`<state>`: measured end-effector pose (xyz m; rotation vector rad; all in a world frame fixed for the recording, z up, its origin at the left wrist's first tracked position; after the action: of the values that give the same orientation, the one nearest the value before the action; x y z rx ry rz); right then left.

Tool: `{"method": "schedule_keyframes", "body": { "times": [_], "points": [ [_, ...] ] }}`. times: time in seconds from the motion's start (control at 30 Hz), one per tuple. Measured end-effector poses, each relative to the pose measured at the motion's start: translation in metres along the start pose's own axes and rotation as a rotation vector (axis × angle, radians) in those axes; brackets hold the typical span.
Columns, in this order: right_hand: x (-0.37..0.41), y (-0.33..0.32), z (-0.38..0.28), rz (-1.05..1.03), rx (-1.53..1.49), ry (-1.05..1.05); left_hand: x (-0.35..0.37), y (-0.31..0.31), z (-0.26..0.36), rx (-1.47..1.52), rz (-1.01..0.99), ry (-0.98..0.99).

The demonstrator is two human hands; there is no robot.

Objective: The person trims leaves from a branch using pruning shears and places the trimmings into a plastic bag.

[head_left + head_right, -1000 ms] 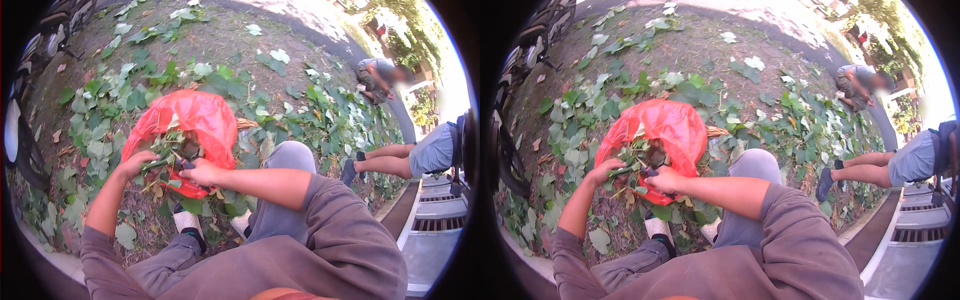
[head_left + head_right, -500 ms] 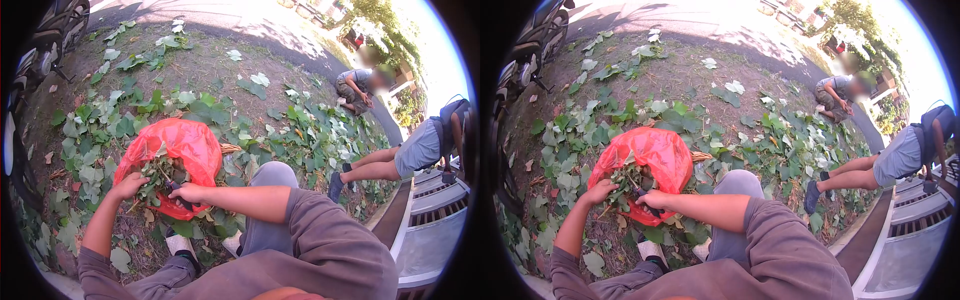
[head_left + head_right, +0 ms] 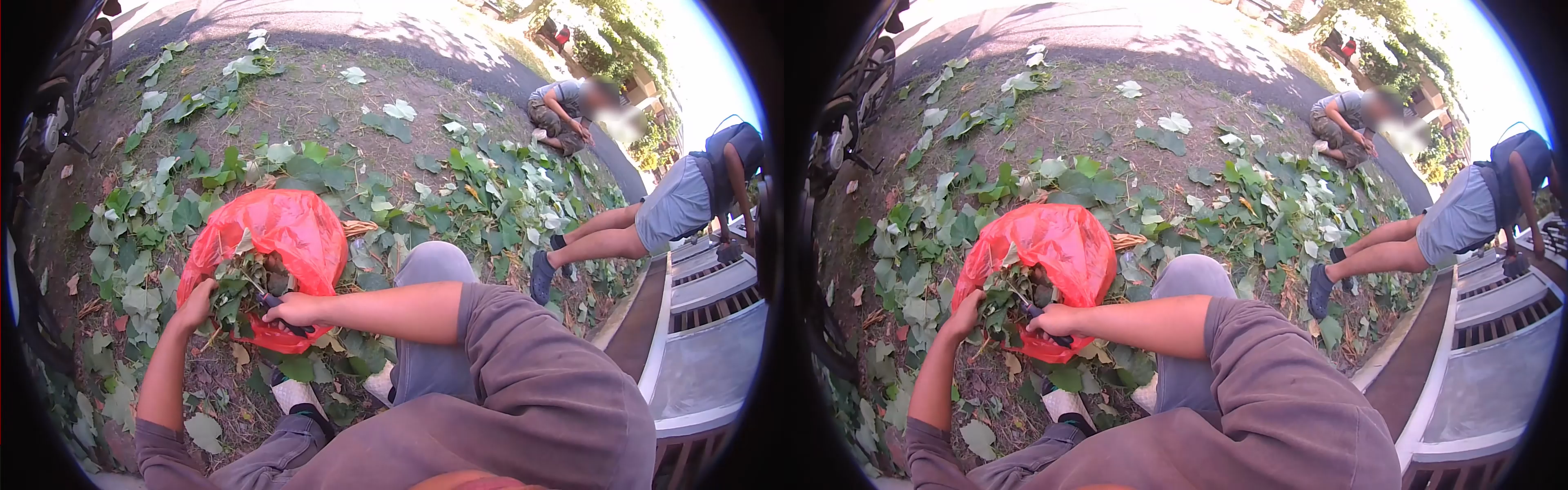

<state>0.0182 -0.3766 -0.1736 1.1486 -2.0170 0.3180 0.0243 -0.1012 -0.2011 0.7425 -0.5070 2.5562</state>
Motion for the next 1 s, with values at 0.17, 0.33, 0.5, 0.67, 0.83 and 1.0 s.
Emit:
{"method": "schedule_keyframes", "body": {
  "times": [0.17,0.33,0.5,0.67,0.83,1.0],
  "points": [
    [-0.004,0.000,0.003,-0.017,-0.066,-0.001,-0.017,0.000,-0.016,0.137,-0.042,0.201],
    [0.007,0.001,-0.008,-0.005,-0.130,0.008,0.004,0.006,0.022,0.226,-0.055,0.217],
    [0.003,-0.002,-0.010,-0.033,-0.053,0.017,0.030,0.006,0.069,0.282,0.072,0.176],
    [0.022,0.002,-0.019,-0.056,-0.160,0.020,0.016,-0.005,0.041,0.582,0.147,0.164],
    [0.015,0.006,-0.023,-0.129,-0.084,-0.034,0.013,-0.003,0.033,0.520,0.188,0.150],
    [0.012,-0.001,-0.018,-0.026,0.001,-0.090,0.013,-0.017,0.041,0.789,0.194,0.274]
  ]
}}
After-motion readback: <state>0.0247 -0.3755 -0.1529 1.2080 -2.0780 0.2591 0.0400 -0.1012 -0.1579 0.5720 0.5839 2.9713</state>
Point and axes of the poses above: each hand's wrist, its own x-axis away from the middle knuckle, its own y-axis out of the palm, z = x × y, the point moved 5 cm from there along -x, towards the middle knuckle, and after that the axes turned 8 degrees about -z, right-handed, at the moved point
